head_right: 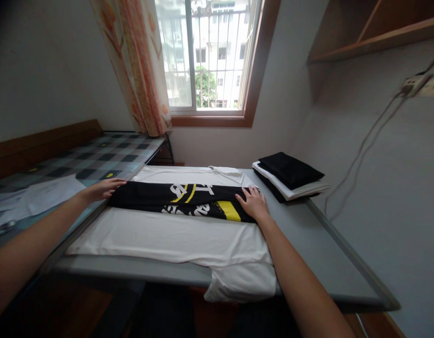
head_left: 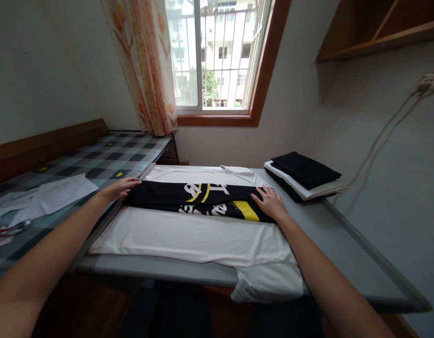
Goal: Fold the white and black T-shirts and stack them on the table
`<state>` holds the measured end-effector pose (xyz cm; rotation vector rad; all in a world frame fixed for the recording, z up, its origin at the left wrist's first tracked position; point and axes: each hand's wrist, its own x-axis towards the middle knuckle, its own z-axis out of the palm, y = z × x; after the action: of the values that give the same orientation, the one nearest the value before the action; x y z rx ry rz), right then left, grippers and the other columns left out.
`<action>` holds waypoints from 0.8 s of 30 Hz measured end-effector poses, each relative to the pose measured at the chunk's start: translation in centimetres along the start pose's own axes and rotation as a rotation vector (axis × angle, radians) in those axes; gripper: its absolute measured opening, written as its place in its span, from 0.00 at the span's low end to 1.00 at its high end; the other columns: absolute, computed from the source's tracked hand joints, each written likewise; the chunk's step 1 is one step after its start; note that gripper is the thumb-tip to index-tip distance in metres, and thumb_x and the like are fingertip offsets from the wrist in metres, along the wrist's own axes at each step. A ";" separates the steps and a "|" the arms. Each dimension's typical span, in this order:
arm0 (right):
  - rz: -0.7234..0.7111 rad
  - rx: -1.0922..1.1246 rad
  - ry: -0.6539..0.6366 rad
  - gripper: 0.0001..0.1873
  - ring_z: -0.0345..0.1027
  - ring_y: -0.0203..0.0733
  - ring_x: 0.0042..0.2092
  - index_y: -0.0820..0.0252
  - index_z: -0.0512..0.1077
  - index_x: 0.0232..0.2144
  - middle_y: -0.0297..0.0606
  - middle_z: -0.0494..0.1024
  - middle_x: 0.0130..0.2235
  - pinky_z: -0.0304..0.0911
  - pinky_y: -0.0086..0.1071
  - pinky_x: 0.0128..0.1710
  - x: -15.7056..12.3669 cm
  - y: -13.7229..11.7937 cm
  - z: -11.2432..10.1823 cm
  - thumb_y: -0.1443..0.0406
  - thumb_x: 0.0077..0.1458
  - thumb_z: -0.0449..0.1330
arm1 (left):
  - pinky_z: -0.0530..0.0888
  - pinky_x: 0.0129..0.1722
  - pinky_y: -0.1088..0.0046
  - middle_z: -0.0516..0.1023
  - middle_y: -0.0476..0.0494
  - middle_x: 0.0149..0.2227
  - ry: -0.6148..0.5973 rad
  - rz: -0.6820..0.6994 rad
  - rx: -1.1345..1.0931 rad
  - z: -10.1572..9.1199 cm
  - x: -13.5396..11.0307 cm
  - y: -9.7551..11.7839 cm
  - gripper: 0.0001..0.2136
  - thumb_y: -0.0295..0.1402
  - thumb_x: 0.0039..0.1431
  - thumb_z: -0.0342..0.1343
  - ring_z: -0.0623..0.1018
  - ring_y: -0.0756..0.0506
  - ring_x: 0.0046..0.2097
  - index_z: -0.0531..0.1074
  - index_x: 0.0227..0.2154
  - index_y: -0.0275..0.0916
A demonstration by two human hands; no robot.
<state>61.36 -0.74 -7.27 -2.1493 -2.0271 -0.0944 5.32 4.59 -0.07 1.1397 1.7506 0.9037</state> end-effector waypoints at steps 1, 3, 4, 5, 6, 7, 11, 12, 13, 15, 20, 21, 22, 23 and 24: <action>0.000 0.004 0.002 0.34 0.45 0.52 0.67 0.59 0.62 0.62 0.47 0.57 0.66 0.47 0.48 0.62 0.0 0.0 0.0 0.47 0.63 0.42 | 0.72 0.25 0.79 0.79 0.45 0.32 -0.022 0.004 -0.005 0.1 0.2 0.2 0.23 0.39 0.28 0.72 0.78 0.47 0.32 0.76 0.31 0.40; 0.000 0.011 0.005 0.34 0.46 0.52 0.67 0.59 0.62 0.62 0.47 0.57 0.66 0.47 0.48 0.62 0.0 0.1 0.1 0.47 0.63 0.42 | 0.72 0.25 0.78 0.80 0.45 0.32 -0.068 -0.038 -0.006 0.2 0.6 0.5 0.26 0.37 0.23 0.73 0.79 0.46 0.33 0.77 0.33 0.40; -0.001 0.013 0.006 0.34 0.46 0.52 0.67 0.58 0.62 0.62 0.47 0.57 0.66 0.47 0.48 0.62 0.1 0.1 0.2 0.46 0.63 0.42 | 0.72 0.25 0.78 0.81 0.44 0.32 -0.084 -0.058 0.007 0.2 0.8 0.6 0.26 0.36 0.22 0.73 0.79 0.45 0.33 0.78 0.34 0.40; -0.004 0.014 0.007 0.34 0.46 0.52 0.67 0.58 0.62 0.62 0.48 0.58 0.66 0.47 0.48 0.62 0.1 0.2 0.2 0.46 0.63 0.41 | 0.72 0.24 0.77 0.81 0.44 0.32 -0.103 -0.065 0.020 0.2 1.0 0.7 0.27 0.36 0.22 0.73 0.79 0.44 0.33 0.78 0.34 0.40; -0.006 0.014 0.008 0.34 0.46 0.52 0.67 0.58 0.62 0.62 0.48 0.58 0.66 0.48 0.48 0.62 0.1 0.2 0.3 0.46 0.63 0.41 | 0.72 0.24 0.77 0.81 0.43 0.32 -0.118 -0.058 0.028 0.3 1.2 0.7 0.26 0.35 0.23 0.73 0.79 0.44 0.33 0.79 0.34 0.39; -0.008 0.013 0.009 0.35 0.46 0.52 0.67 0.58 0.62 0.62 0.48 0.58 0.66 0.48 0.48 0.62 0.2 0.3 0.3 0.46 0.63 0.41 | 0.71 0.23 0.77 0.82 0.42 0.33 -0.125 -0.042 0.031 0.3 1.4 0.7 0.26 0.34 0.23 0.73 0.80 0.44 0.34 0.79 0.33 0.39; -0.006 0.011 0.013 0.35 0.46 0.52 0.67 0.58 0.62 0.62 0.47 0.57 0.66 0.48 0.49 0.62 0.2 0.3 0.4 0.45 0.63 0.40 | 0.70 0.23 0.79 0.82 0.42 0.32 -0.109 -0.005 0.023 0.3 1.9 0.2 0.25 0.34 0.22 0.72 0.79 0.44 0.34 0.80 0.32 0.39; -0.006 0.011 0.013 0.35 0.46 0.52 0.67 0.58 0.62 0.62 0.47 0.57 0.66 0.48 0.49 0.62 0.2 0.3 0.4 0.45 0.63 0.40 | 0.71 0.24 0.78 0.82 0.42 0.31 -0.102 -0.006 0.019 0.2 2.0 0.1 0.25 0.34 0.21 0.72 0.79 0.45 0.34 0.80 0.32 0.39; -0.006 0.012 0.012 0.35 0.46 0.52 0.67 0.58 0.62 0.62 0.47 0.57 0.66 0.48 0.49 0.62 0.2 0.3 0.4 0.45 0.63 0.40 | 0.72 0.26 0.78 0.82 0.42 0.31 -0.100 -0.005 0.017 0.1 2.2 -0.1 0.24 0.34 0.21 0.72 0.79 0.45 0.33 0.80 0.30 0.39; -0.007 0.012 0.008 0.35 0.46 0.52 0.67 0.58 0.62 0.62 0.48 0.58 0.66 0.48 0.48 0.62 0.1 0.2 0.3 0.46 0.63 0.40 | 0.73 0.27 0.77 0.82 0.42 0.29 -0.093 -0.015 0.031 -0.1 2.4 -0.1 0.22 0.34 0.19 0.72 0.79 0.44 0.32 0.80 0.27 0.38; -0.001 0.008 -0.005 0.35 0.46 0.52 0.67 0.59 0.62 0.62 0.48 0.57 0.66 0.47 0.48 0.62 0.0 0.1 0.1 0.46 0.63 0.41 | 0.65 0.17 0.80 0.81 0.44 0.27 -0.068 -0.089 0.158 -0.7 2.2 0.5 0.22 0.37 0.20 0.73 0.78 0.46 0.28 0.80 0.26 0.38; 0.000 0.008 -0.005 0.34 0.46 0.52 0.67 0.58 0.62 0.62 0.48 0.57 0.66 0.47 0.48 0.62 0.0 0.1 0.1 0.46 0.63 0.41 | 0.66 0.18 0.80 0.81 0.44 0.28 -0.083 -0.084 0.145 -0.8 2.1 0.8 0.23 0.38 0.20 0.73 0.78 0.46 0.28 0.80 0.28 0.38; 0.000 0.008 -0.005 0.34 0.46 0.52 0.67 0.58 0.62 0.62 0.48 0.57 0.66 0.47 0.48 0.62 0.0 0.1 0.0 0.46 0.63 0.41 | 0.68 0.19 0.79 0.81 0.44 0.29 -0.106 -0.076 0.109 -0.8 2.0 1.0 0.23 0.38 0.21 0.73 0.79 0.46 0.29 0.80 0.29 0.38; -0.001 0.007 -0.003 0.34 0.46 0.52 0.67 0.58 0.62 0.62 0.48 0.57 0.66 0.47 0.48 0.62 0.0 0.1 0.0 0.46 0.63 0.41 | 0.70 0.21 0.78 0.82 0.44 0.30 -0.129 -0.071 0.061 -0.8 1.8 1.1 0.25 0.37 0.21 0.74 0.79 0.45 0.30 0.80 0.31 0.39; -0.002 0.008 -0.001 0.34 0.46 0.52 0.67 0.58 0.62 0.62 0.48 0.58 0.66 0.47 0.48 0.62 0.0 0.1 0.1 0.46 0.63 0.42 | 0.73 0.23 0.77 0.82 0.43 0.31 -0.145 -0.073 0.016 -0.8 1.7 1.3 0.26 0.36 0.21 0.74 0.80 0.45 0.30 0.80 0.32 0.40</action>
<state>61.44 -0.75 -7.33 -2.1429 -2.0270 -0.0858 4.63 6.53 0.91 1.1163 1.6721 0.7459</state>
